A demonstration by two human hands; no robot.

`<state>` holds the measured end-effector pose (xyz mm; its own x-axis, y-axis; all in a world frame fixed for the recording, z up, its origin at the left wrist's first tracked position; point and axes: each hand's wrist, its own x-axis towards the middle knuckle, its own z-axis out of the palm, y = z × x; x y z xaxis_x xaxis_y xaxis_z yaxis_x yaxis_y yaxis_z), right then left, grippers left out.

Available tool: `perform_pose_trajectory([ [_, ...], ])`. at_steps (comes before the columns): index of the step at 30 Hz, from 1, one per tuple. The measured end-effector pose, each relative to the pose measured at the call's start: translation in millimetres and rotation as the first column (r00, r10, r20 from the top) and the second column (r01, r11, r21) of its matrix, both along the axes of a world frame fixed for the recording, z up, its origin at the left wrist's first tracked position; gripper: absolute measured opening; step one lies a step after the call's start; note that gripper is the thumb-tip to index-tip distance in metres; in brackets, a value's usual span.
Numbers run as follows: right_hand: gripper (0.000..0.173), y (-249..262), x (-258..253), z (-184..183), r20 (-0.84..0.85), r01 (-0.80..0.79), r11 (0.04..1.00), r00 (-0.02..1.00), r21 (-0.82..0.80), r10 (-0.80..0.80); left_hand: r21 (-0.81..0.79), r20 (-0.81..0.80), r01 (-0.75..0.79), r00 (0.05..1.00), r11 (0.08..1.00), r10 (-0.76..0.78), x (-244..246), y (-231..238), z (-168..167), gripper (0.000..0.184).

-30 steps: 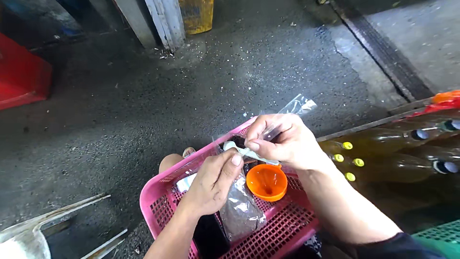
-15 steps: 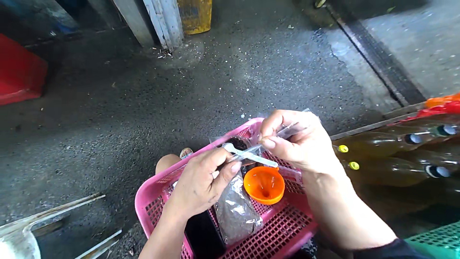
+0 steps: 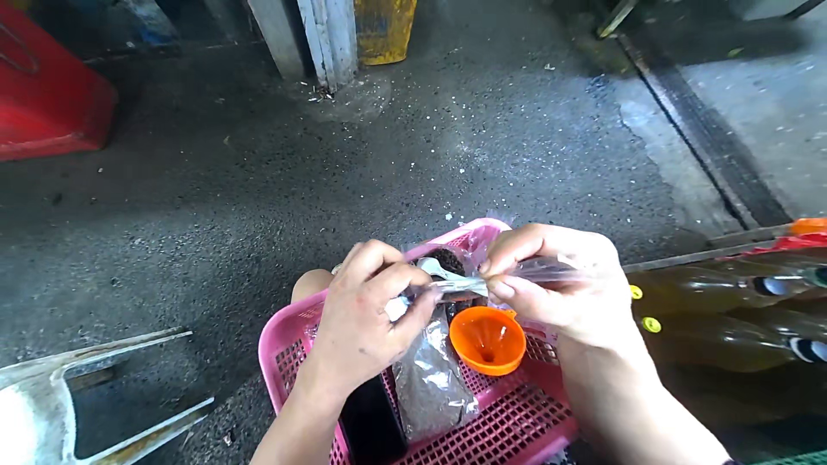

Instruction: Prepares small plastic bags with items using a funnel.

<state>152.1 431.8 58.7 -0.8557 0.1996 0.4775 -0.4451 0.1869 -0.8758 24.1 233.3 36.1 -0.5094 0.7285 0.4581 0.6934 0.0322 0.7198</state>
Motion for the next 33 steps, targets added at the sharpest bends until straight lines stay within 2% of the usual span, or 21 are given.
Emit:
perform_pose_trajectory([
  [5,0.012,-0.2,2.2,-0.7,0.015,0.044,0.999,0.999,0.002,-0.044,0.012,0.02,-0.124,0.992,0.992,0.124,-4.6,-3.7,4.6,0.013],
  [10,0.013,-21.5,13.0,14.3,-0.016,0.132,0.972,0.991,0.193,-0.131,0.054,0.077,-0.261,0.963,0.964,0.257,-5.2,-4.3,5.9,0.01],
  [12,0.012,-38.4,14.1,15.3,0.022,0.055,0.996,0.998,0.067,-0.056,0.172,0.131,-0.272,0.959,0.947,0.252,-4.6,-4.4,6.4,0.01],
  [13,0.011,-47.7,13.3,13.1,0.064,-0.037,0.996,0.997,-0.08,0.042,0.263,0.187,-0.26,0.958,0.929,0.215,-4.4,-4.7,7.4,0.009],
  [14,0.01,-56.7,11.7,8.7,0.106,-0.139,0.951,0.979,-0.277,0.174,0.365,0.262,-0.231,0.955,0.902,0.139,-3.8,-5.6,9.4,0.008],
  [16,0.011,-70.7,5.5,-6.9,0.1,-0.266,0.713,0.899,-0.649,0.426,0.572,0.377,-0.128,0.918,0.811,-0.121,0.2,-8.5,16.0,0.016],
  [17,0.013,-75.1,1.6,-14.2,0.079,-0.277,0.599,0.863,-0.751,0.498,0.64,0.396,-0.06,0.88,0.766,-0.262,4.0,-11.0,19.6,0.018],
  [18,0.013,-77.5,-2.3,-19.8,0.065,-0.27,0.528,0.845,-0.805,0.53,0.687,0.404,0.018,0.822,0.726,-0.402,7.8,-14.1,22.2,0.018],
  [20,0.013,-75.8,-8.5,-24.8,0.053,-0.248,0.493,0.853,-0.834,0.519,0.724,0.401,0.207,0.65,0.658,-0.646,10.6,-19.0,24.5,0.014],
  [21,0.013,-71.0,-10.2,-25.2,0.052,-0.248,0.52,0.867,-0.817,0.496,0.706,0.388,0.314,0.578,0.635,-0.718,8.6,-19.6,24.9,0.015],
  [22,0.011,-63.9,-11.4,-23.4,0.057,-0.25,0.576,0.886,-0.778,0.461,0.663,0.376,0.405,0.547,0.629,-0.748,5.7,-19.1,24.7,0.017],
  [23,0.011,-55.6,-11.8,-20.1,0.056,-0.249,0.641,0.908,-0.726,0.416,0.594,0.366,0.471,0.564,0.652,-0.741,2.7,-18.3,24.3,0.02],
  [25,0.01,-37.4,-8.4,-11.7,0.077,-0.195,0.799,0.955,-0.569,0.288,0.425,0.332,0.531,0.662,0.733,-0.672,-3.3,-16.6,20.0,0.021],
  [27,0.009,-23.4,-0.9,-3.2,0.125,-0.068,0.942,0.986,-0.33,0.115,0.288,0.312,0.505,0.754,0.814,-0.578,-6.2,-14.0,13.4,0.023],
  [28,0.01,-20.9,3.1,0.2,0.134,-0.004,0.979,0.99,-0.204,0.032,0.25,0.32,0.476,0.781,0.843,-0.536,-6.2,-11.7,10.9,0.023],
  [30,0.012,-23.0,7.6,2.3,0.092,0.083,0.997,0.992,-0.002,-0.083,0.219,0.366,0.411,0.806,0.885,-0.465,-4.0,-7.4,8.3,0.022],
  [33,0.014,-28.1,6.2,0.0,0.008,0.17,0.971,0.985,0.17,-0.174,0.229,0.488,0.275,0.798,0.934,-0.354,-0.8,-2.8,7.2,0.014],
])
